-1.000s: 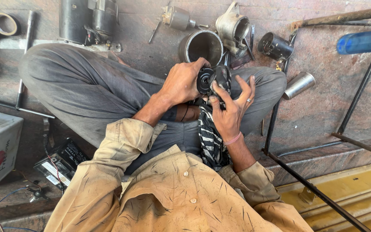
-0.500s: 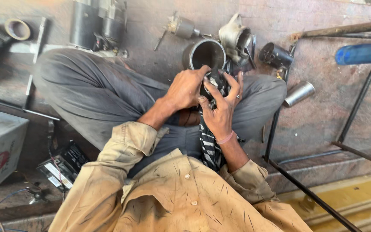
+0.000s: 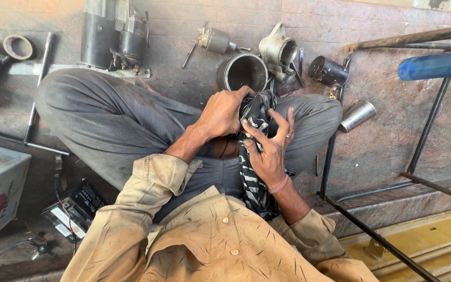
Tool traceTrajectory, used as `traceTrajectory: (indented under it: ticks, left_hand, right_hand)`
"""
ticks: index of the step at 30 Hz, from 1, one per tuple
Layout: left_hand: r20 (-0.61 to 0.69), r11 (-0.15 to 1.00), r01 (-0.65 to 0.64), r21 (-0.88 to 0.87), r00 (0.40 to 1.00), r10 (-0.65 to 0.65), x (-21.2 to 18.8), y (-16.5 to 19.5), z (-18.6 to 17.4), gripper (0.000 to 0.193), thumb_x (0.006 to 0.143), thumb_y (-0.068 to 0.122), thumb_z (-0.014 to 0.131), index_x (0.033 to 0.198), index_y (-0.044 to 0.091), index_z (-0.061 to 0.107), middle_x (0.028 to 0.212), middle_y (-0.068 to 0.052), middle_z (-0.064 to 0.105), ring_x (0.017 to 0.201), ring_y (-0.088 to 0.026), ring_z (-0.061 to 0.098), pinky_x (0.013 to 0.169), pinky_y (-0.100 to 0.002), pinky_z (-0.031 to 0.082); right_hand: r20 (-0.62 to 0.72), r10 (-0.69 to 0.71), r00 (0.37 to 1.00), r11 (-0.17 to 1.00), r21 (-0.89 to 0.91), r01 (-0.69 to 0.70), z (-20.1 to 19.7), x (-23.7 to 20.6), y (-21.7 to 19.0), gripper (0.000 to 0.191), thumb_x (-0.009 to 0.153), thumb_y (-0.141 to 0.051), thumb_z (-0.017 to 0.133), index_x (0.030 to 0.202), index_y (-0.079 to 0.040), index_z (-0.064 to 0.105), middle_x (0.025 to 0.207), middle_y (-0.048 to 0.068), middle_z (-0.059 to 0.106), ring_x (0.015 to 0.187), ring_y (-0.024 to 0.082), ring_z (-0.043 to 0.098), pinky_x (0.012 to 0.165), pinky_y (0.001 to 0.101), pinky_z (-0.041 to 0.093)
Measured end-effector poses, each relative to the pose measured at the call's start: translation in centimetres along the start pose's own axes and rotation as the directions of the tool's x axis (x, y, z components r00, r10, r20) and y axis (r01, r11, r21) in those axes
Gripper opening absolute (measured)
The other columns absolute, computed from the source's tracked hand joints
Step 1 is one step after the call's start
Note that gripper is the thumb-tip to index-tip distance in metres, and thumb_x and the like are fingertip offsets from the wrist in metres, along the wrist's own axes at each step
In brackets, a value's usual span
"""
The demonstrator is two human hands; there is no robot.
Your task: The person sits on the workshop floor and repairs a starter motor, handling its drive gear, housing and solenoid. They fit parts together by hand, use a spanner on the housing, and turn the assembly over while aligning components.
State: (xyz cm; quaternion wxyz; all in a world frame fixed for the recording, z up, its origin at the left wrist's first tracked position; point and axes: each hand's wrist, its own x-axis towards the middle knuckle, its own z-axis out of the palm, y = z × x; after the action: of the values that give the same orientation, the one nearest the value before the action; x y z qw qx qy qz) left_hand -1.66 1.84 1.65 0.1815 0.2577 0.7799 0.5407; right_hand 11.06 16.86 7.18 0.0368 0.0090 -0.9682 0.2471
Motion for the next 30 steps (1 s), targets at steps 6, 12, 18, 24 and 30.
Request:
traceTrajectory:
  ticks: [6, 12, 18, 24, 30]
  left_hand:
    - [0.008, 0.999, -0.025, 0.022, 1.0, 0.025, -0.1, -0.3, 0.1, 0.052, 0.072, 0.012, 0.078, 0.119, 0.005, 0.058, 0.088, -0.02, 0.072, 0.087, -0.044, 0.068, 0.068, -0.053, 0.051]
    - [-0.026, 0.999, -0.007, 0.039, 1.0, 0.008, -0.1, -0.5, 0.5, 0.063, 0.062, 0.014, 0.083, 0.116, 0.003, 0.054, 0.086, -0.021, 0.071, 0.085, -0.047, 0.067, 0.066, -0.054, 0.05]
    - [-0.071, 1.0, 0.021, 0.011, 0.997, -0.02, -0.3, -0.4, 0.7, 0.06, 0.066, 0.014, 0.085, 0.116, 0.005, 0.054, 0.088, -0.02, 0.071, 0.086, -0.047, 0.067, 0.067, -0.054, 0.05]
    - [-0.095, 0.999, 0.029, -0.038, 0.995, -0.032, -0.3, -0.2, 0.8, 0.056, 0.066, 0.018, 0.087, 0.115, 0.008, 0.059, 0.085, -0.018, 0.073, 0.085, -0.043, 0.07, 0.069, -0.051, 0.053]
    - [-0.084, 0.998, 0.055, -0.032, 0.995, -0.058, -0.2, 0.0, 0.8, 0.052, 0.07, 0.017, 0.084, 0.115, 0.008, 0.06, 0.085, -0.018, 0.073, 0.084, -0.042, 0.07, 0.069, -0.051, 0.053]
  right_hand:
    - [0.004, -0.013, 1.0, 0.997, -0.081, 0.013, 0.7, 1.0, -0.2, 0.035, 0.106, -0.048, 0.059, 0.125, -0.026, 0.079, 0.154, 0.017, 0.038, 0.157, 0.045, 0.012, 0.127, 0.0658, 0.007]
    - [-0.034, -0.021, 0.999, 0.982, -0.186, 0.015, 1.4, 2.4, -0.2, 0.049, 0.107, -0.06, 0.045, 0.124, -0.028, 0.078, 0.156, 0.017, 0.037, 0.157, 0.045, 0.01, 0.127, 0.0688, 0.005]
    - [-0.077, 0.043, 0.996, 0.982, -0.18, -0.057, 1.5, 2.9, 0.0, 0.05, 0.109, -0.06, 0.044, 0.131, -0.028, 0.075, 0.155, 0.017, 0.038, 0.157, 0.046, 0.01, 0.127, 0.0699, 0.005]
    - [-0.075, 0.104, 0.992, 0.98, -0.161, -0.115, 0.6, 1.4, 0.1, 0.051, 0.108, -0.057, 0.047, 0.138, -0.023, 0.072, 0.153, 0.017, 0.039, 0.157, 0.047, 0.012, 0.127, 0.0684, 0.006]
    - [-0.07, 0.113, 0.991, 0.985, -0.123, -0.121, 1.0, -1.0, -0.3, 0.051, 0.106, -0.058, 0.05, 0.135, -0.023, 0.073, 0.15, 0.017, 0.04, 0.157, 0.046, 0.012, 0.127, 0.0666, 0.008]
